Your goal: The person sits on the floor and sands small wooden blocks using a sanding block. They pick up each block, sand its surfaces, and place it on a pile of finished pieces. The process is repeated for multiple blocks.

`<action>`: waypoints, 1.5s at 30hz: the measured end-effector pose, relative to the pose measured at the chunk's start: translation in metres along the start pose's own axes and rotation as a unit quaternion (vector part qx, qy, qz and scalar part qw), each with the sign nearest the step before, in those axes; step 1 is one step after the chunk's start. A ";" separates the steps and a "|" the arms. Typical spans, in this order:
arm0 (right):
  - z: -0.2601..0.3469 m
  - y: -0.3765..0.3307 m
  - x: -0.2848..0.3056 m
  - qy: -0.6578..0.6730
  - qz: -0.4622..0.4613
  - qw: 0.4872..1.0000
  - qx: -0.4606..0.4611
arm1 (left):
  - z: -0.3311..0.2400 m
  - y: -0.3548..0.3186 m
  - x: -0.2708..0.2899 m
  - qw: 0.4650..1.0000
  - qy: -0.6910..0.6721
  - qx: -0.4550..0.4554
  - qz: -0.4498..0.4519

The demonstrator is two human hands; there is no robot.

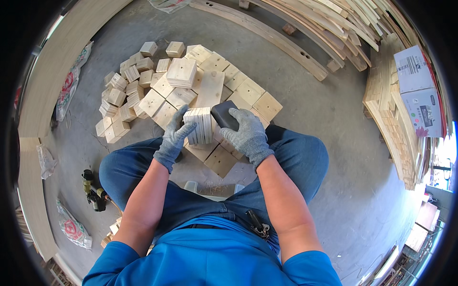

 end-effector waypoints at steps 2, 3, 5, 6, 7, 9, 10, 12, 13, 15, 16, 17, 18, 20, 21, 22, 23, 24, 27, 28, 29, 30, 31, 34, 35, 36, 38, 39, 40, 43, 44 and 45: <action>0.002 0.000 0.000 0.001 0.002 1.000 0.000 | 0.004 0.002 0.003 1.000 0.011 0.000 -0.009; 0.002 0.000 0.000 0.001 0.000 1.000 0.001 | 0.006 0.003 0.004 1.000 0.017 0.000 -0.013; 0.003 -0.001 0.001 0.000 -0.003 1.000 0.004 | 0.009 0.006 0.006 1.000 0.023 0.007 -0.011; 0.003 0.000 0.001 0.004 -0.002 1.000 0.004 | 0.011 0.006 0.007 1.000 0.027 0.011 -0.010; 0.002 0.000 0.001 0.009 -0.001 1.000 0.004 | 0.011 0.007 0.007 0.999 0.035 0.008 -0.010; 0.002 0.000 0.001 0.014 0.000 1.000 0.001 | 0.010 0.007 0.008 0.999 0.050 0.003 -0.012; 0.001 0.000 0.000 0.013 0.000 1.000 -0.001 | 0.009 0.007 0.007 0.999 0.048 0.004 -0.011; 0.000 0.000 0.000 0.016 0.002 1.000 -0.006 | 0.008 0.006 0.006 0.999 0.045 0.005 -0.009; 0.001 0.000 0.001 0.020 0.005 1.000 -0.008 | 0.008 0.006 0.006 0.999 0.042 0.008 -0.009; 0.001 0.000 0.001 0.025 0.010 1.000 -0.011 | 0.009 0.006 0.007 0.999 0.037 0.014 -0.007; 0.001 0.000 0.001 0.026 0.011 1.000 -0.012 | 0.009 0.006 0.007 0.999 0.032 0.015 -0.006; 0.000 -0.001 0.001 0.027 0.012 0.999 -0.013 | 0.010 0.006 0.007 0.999 0.028 0.015 -0.006; 0.000 -0.001 0.001 0.020 0.012 1.000 -0.014 | 0.010 0.007 0.007 1.000 0.024 0.016 -0.005; -0.001 -0.002 0.001 0.007 0.011 1.000 -0.016 | 0.009 0.007 0.007 0.999 0.036 0.012 -0.006; -0.002 -0.002 0.002 0.010 0.011 1.000 -0.014 | 0.008 0.007 0.007 0.999 0.042 0.010 -0.007; -0.002 -0.002 0.002 0.013 0.011 1.000 -0.013 | 0.007 0.006 0.006 0.999 0.039 0.007 -0.008; -0.002 -0.003 0.003 0.016 0.011 1.000 -0.011 | 0.004 0.005 0.005 0.999 0.036 0.003 -0.009; -0.001 -0.003 0.006 0.021 0.003 1.000 -0.011 | 0.003 0.004 0.003 0.999 0.033 -0.001 -0.010; 0.005 -0.002 0.012 0.037 -0.014 0.999 -0.007 | 0.000 0.006 0.002 0.997 0.060 -0.037 -0.012; 0.006 -0.001 0.013 0.040 -0.018 0.999 -0.005 | 0.000 0.007 0.002 0.996 0.069 -0.053 -0.016; 0.006 0.000 0.013 0.043 -0.021 0.999 -0.003 | 0.000 0.009 0.001 0.994 0.078 -0.068 -0.019; 0.006 0.001 0.012 0.054 -0.020 0.998 -0.005 | 0.000 0.010 0.001 0.992 0.086 -0.083 -0.023; 0.004 0.001 0.012 0.063 -0.019 0.998 -0.008 | -0.001 0.010 -0.001 0.994 0.076 -0.081 -0.021; -0.001 0.001 0.012 0.062 -0.026 0.998 0.004 | -0.005 0.012 -0.003 0.996 0.053 -0.074 -0.016; -0.001 0.001 0.012 0.057 -0.030 0.998 0.013 | -0.006 0.012 -0.003 0.996 0.050 -0.072 -0.016; 0.000 0.001 0.011 0.050 -0.035 0.998 0.017 | -0.007 0.012 -0.003 0.996 0.047 -0.070 -0.014; 0.000 0.001 0.012 0.034 -0.045 0.998 0.023 | -0.009 0.011 -0.003 0.994 0.070 -0.085 -0.012; 0.001 0.000 0.013 0.044 -0.047 0.998 0.027 | -0.011 0.010 -0.004 0.992 0.081 -0.092 -0.011; 0.004 0.000 0.015 0.054 -0.049 0.997 0.031 | -0.013 0.010 -0.003 0.990 0.096 -0.107 -0.015; 0.003 0.001 0.014 0.062 -0.047 0.997 0.030 | -0.017 0.009 -0.005 0.982 0.131 -0.136 -0.021; 0.001 0.002 0.013 0.061 -0.046 0.997 0.026 | -0.017 0.010 -0.006 0.981 0.138 -0.138 -0.021; -0.001 0.002 0.011 0.056 -0.046 0.997 0.023 | -0.017 0.010 -0.008 0.979 0.145 -0.140 -0.020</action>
Point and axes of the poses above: each hand's wrist, its own y-axis towards the middle knuckle, its own x-axis out of the back of the hand, z = x × y, the point moved 7 cm from there along y, towards the middle knuckle
